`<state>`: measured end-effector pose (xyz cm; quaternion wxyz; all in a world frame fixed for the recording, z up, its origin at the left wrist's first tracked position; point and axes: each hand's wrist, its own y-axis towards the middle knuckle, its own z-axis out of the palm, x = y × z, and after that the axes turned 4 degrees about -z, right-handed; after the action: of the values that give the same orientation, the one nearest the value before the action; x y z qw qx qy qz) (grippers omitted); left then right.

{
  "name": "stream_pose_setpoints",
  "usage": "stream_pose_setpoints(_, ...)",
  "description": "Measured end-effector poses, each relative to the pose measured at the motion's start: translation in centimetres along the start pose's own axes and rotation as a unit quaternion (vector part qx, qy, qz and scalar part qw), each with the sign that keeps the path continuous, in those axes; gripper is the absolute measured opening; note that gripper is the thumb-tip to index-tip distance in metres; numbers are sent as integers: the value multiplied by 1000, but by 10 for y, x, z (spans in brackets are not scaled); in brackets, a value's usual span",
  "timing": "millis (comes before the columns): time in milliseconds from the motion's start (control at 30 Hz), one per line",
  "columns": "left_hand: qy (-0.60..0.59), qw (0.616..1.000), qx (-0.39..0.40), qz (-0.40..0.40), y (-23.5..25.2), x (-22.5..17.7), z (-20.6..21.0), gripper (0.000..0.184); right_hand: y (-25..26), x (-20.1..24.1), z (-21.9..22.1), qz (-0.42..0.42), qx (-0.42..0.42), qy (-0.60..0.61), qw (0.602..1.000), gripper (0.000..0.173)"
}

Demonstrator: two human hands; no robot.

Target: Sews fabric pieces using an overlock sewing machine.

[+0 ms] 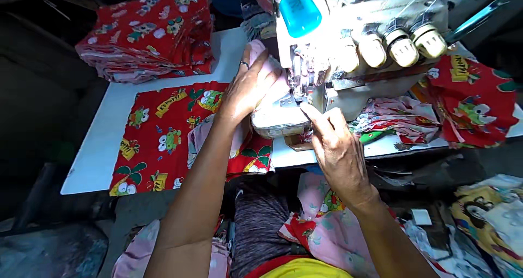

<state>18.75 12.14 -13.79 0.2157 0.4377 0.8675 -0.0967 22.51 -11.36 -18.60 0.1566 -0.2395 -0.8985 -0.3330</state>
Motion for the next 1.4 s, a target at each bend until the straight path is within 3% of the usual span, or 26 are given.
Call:
stream_pose_setpoints(67, -139, 989, -9, -48, 2, 12, 6, 82, -7, -1, 3, -1, 15, -3, 1000, 53)
stream_pose_setpoints(167, -318, 938, -50, -127, -9, 19, 13, 93, -19, -1, 8, -5, 23, 11, 1000, 52)
stream_pose_setpoints(333, -481, 854, -124, -154, -52, 12, 26, 75, -29, 6, 12, -16, 50, 88, 995, 54)
stream_pose_setpoints(433, -498, 835, -169, -160, -88, 7, 37, 64, -30, 11, 17, -35, 70, 172, 982, 59)
stream_pose_setpoints(600, -489, 844, -169, -143, -158, -11, 62, 65, -25, 19, 22, -45, 110, 371, 921, 68)
stream_pose_setpoints(667, -492, 849, -150, -125, -179, -24, 79, 73, -23, 16, 18, -12, 112, 457, 883, 54)
stream_pose_setpoints(733, -487, 862, -124, -63, -198, -39, 100, 76, -23, 4, 17, 53, 40, 494, 867, 31)
stream_pose_setpoints(867, -342, 932, -103, 63, -226, -59, 128, 79, -14, -39, 5, 198, -85, 465, 859, 33)
stream_pose_setpoints(967, -258, 949, -175, 45, -225, -69, 132, 94, -17, -22, -24, 155, -57, 458, 873, 22)
stream_pose_setpoints(1067, -251, 931, -264, -7, -213, -60, 113, 98, -25, 40, -58, 6, 61, 523, 850, 38)
stream_pose_setpoints(1167, -240, 922, -303, -26, -223, -24, 70, 83, -18, 79, -82, -157, 120, 544, 816, 54)
stream_pose_setpoints(1267, -133, 934, -330, 43, -244, 29, 9, 57, 1, 75, -99, -213, 59, 500, 837, 49)
stream_pose_setpoints(1400, 45, 929, -362, 55, -317, 79, -81, 27, 21, 57, -100, -144, -80, 382, 909, 25)
